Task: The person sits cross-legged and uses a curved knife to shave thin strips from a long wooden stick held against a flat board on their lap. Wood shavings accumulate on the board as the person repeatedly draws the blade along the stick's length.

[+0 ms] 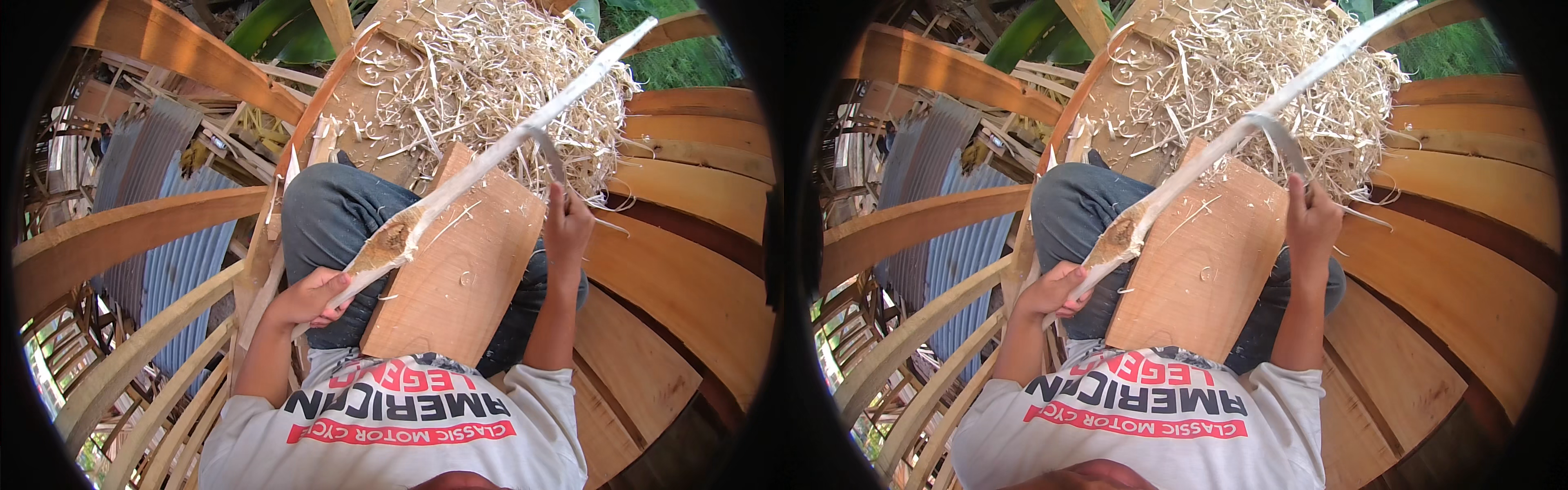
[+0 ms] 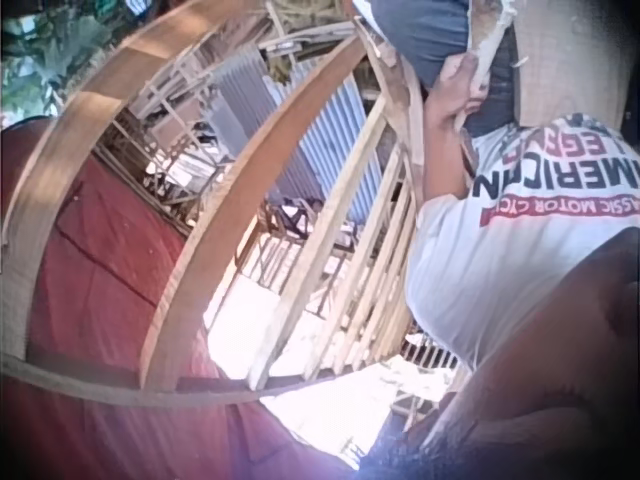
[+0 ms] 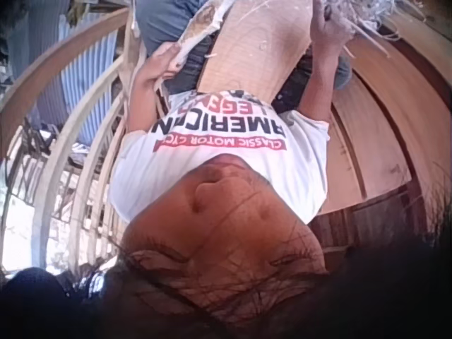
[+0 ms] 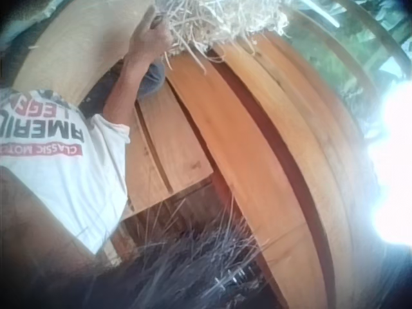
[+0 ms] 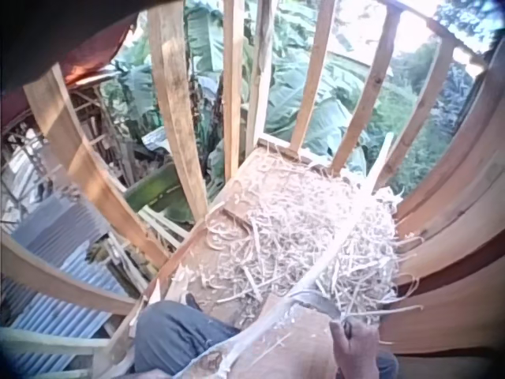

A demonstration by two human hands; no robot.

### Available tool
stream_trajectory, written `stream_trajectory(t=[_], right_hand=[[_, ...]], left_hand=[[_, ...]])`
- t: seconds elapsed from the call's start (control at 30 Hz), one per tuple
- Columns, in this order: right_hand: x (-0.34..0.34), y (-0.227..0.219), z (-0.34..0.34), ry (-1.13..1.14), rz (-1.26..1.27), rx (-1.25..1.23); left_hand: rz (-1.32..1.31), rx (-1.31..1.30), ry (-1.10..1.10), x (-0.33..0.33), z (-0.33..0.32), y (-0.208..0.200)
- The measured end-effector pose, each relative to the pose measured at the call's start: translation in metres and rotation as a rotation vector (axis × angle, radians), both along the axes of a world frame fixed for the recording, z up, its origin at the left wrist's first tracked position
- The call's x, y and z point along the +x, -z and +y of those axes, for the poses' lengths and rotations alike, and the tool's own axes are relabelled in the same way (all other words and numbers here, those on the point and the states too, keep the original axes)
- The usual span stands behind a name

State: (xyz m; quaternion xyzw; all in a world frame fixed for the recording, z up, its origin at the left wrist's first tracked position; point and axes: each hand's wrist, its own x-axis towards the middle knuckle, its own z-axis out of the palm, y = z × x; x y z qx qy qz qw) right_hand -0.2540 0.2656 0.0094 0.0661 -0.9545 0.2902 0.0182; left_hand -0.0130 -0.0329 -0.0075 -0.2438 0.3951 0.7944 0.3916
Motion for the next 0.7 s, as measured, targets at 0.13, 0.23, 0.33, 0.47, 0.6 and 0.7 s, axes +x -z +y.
stream_trajectory(t=[0.13, 0.23, 0.33, 0.47, 0.6, 0.7], right_hand=[[0.059, 0.004, -0.031, -0.351, -0.01, 0.031], [0.065, 0.005, -0.048, -0.415, -0.045, 0.034], [0.045, 0.015, -0.047, -0.361, 0.051, 0.069], [0.024, 0.015, -0.047, -0.381, 0.22, 0.135], [0.01, 0.019, -0.048, -0.344, 0.305, 0.192], [-0.001, 0.029, -0.047, -0.286, 0.326, 0.197]], left_hand=[[0.025, 0.133, -0.051, 0.0, -0.004, 0.003], [0.018, 0.179, -0.037, 0.0, -0.008, 0.006], [-0.006, 0.206, -0.024, -0.004, -0.009, 0.005], [-0.007, 0.219, -0.036, -0.009, -0.008, 0.002], [-0.01, 0.224, -0.05, -0.01, -0.006, 0.0], [-0.017, 0.252, -0.065, -0.009, -0.006, 0.002]])
